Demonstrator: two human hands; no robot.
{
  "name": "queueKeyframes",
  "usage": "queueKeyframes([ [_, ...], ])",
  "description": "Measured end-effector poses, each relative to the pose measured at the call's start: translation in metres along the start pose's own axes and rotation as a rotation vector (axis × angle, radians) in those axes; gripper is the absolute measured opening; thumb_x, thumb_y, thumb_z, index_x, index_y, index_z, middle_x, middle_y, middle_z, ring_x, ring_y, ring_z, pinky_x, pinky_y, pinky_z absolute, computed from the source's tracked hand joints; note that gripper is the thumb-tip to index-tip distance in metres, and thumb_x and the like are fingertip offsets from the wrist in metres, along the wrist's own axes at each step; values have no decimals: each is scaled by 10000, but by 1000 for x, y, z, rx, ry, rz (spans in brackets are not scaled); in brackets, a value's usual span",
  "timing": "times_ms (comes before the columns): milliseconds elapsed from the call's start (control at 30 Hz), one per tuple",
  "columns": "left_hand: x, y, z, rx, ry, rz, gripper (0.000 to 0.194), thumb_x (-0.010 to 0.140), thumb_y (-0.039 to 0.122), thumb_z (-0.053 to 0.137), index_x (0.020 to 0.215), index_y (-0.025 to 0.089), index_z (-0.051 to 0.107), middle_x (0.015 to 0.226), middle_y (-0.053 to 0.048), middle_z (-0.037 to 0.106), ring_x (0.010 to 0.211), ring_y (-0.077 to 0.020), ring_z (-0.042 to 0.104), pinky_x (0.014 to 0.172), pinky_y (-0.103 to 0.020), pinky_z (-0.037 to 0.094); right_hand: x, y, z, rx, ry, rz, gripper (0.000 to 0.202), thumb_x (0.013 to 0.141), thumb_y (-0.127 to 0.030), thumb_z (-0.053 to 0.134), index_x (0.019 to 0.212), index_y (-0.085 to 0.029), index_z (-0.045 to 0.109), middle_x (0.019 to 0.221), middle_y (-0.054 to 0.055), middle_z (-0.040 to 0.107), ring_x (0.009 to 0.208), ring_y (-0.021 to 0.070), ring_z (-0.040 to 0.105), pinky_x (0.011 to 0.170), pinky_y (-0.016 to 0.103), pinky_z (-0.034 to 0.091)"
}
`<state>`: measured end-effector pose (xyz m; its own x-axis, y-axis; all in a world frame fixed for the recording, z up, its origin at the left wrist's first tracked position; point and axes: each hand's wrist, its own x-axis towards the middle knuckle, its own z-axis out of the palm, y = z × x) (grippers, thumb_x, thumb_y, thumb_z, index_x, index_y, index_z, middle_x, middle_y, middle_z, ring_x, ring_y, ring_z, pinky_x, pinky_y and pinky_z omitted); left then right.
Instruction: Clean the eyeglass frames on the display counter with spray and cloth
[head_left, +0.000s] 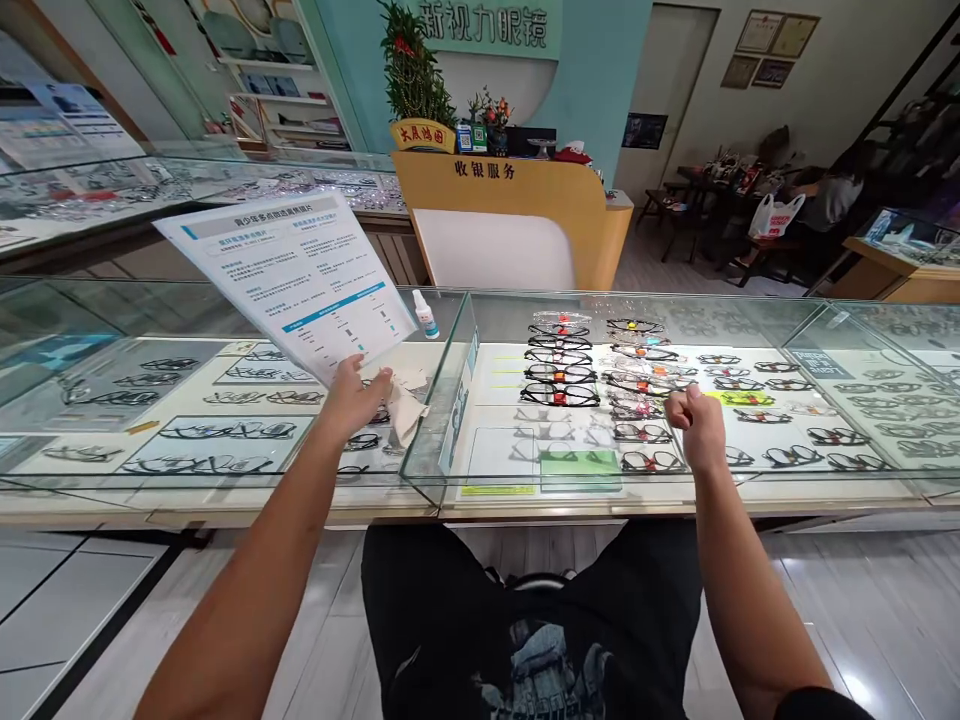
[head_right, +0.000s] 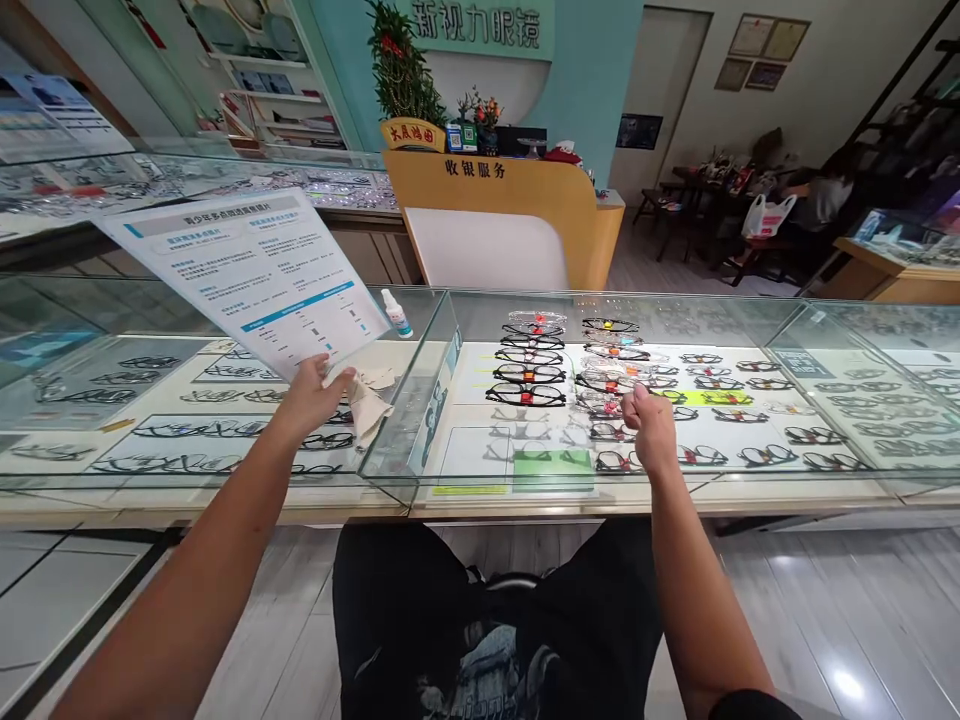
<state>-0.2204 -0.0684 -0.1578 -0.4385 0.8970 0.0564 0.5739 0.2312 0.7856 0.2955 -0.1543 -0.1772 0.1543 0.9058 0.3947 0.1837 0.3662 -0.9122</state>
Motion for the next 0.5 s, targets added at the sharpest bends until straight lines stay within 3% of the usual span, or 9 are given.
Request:
queueKeyframes([
  [67,-32,-1,-6,75,153,135,504,958,415,736,1370,160,595,1645,-247,544,1641,-450,404,1369,-590,310,-20,16,-12,-63,18,55,828,1013,-920,382,494,-279,327,506,-33,236,509,142,212,579,393,132],
  [167,-102,-7,-9,-112,350,466,334,1068,443,652,1274,182,684,1404,-155,712,1374,-325,656,1207,-470,503,-36,36,-20,-118,51,100,836,1041,-927,194,515,-284,283,519,-30,211,513,147,198,590,402,129],
  [200,-127,-12,-6,-204,344,536,304,1075,445,656,1219,182,703,1230,-119,752,1206,-282,715,1115,-428,551,-38,41,-21,-118,51,109,839,1033,-936,146,518,-286,270,520,-30,199,512,148,191,592,404,125],
  [233,-151,-19,-1,-259,244,579,275,1072,447,668,1148,187,718,1075,-84,757,1066,-253,732,1039,-399,570,-38,45,-22,-113,47,116,845,1018,-951,103,518,-288,260,519,-30,190,509,149,186,591,406,122],
  [267,-172,-26,7,-285,63,595,273,1057,465,688,1061,196,733,967,-62,749,944,-234,725,948,-374,579,-37,49,-22,-107,40,121,853,996,-970,66,515,-291,254,514,-28,184,504,149,182,587,406,119],
  [333,-207,-45,31,-362,-331,444,305,1033,503,717,979,206,763,904,-52,748,837,-215,701,841,-339,568,-34,52,-22,-101,30,125,867,952,-1007,28,507,-296,247,506,-26,179,494,151,180,576,407,116],
  [400,-230,-67,63,-508,-612,170,347,1010,530,751,920,197,786,810,-44,717,805,-206,678,817,-317,553,-32,51,-22,-105,32,121,873,933,-1026,33,503,-297,248,503,-25,177,493,151,178,575,408,111],
  [467,-243,-89,100,-750,-722,-282,308,939,461,850,860,172,776,750,-36,692,745,-178,655,777,-284,538,-32,49,-21,-111,38,117,878,936,-1031,63,503,-294,260,506,-25,184,499,150,177,582,410,105],
  [500,-247,-100,118,-867,-677,-552,252,905,391,886,889,165,777,790,-43,714,738,-173,661,748,-276,530,-33,47,-20,-114,42,114,878,939,-1031,77,504,-291,263,508,-25,188,501,149,176,586,409,102],
])
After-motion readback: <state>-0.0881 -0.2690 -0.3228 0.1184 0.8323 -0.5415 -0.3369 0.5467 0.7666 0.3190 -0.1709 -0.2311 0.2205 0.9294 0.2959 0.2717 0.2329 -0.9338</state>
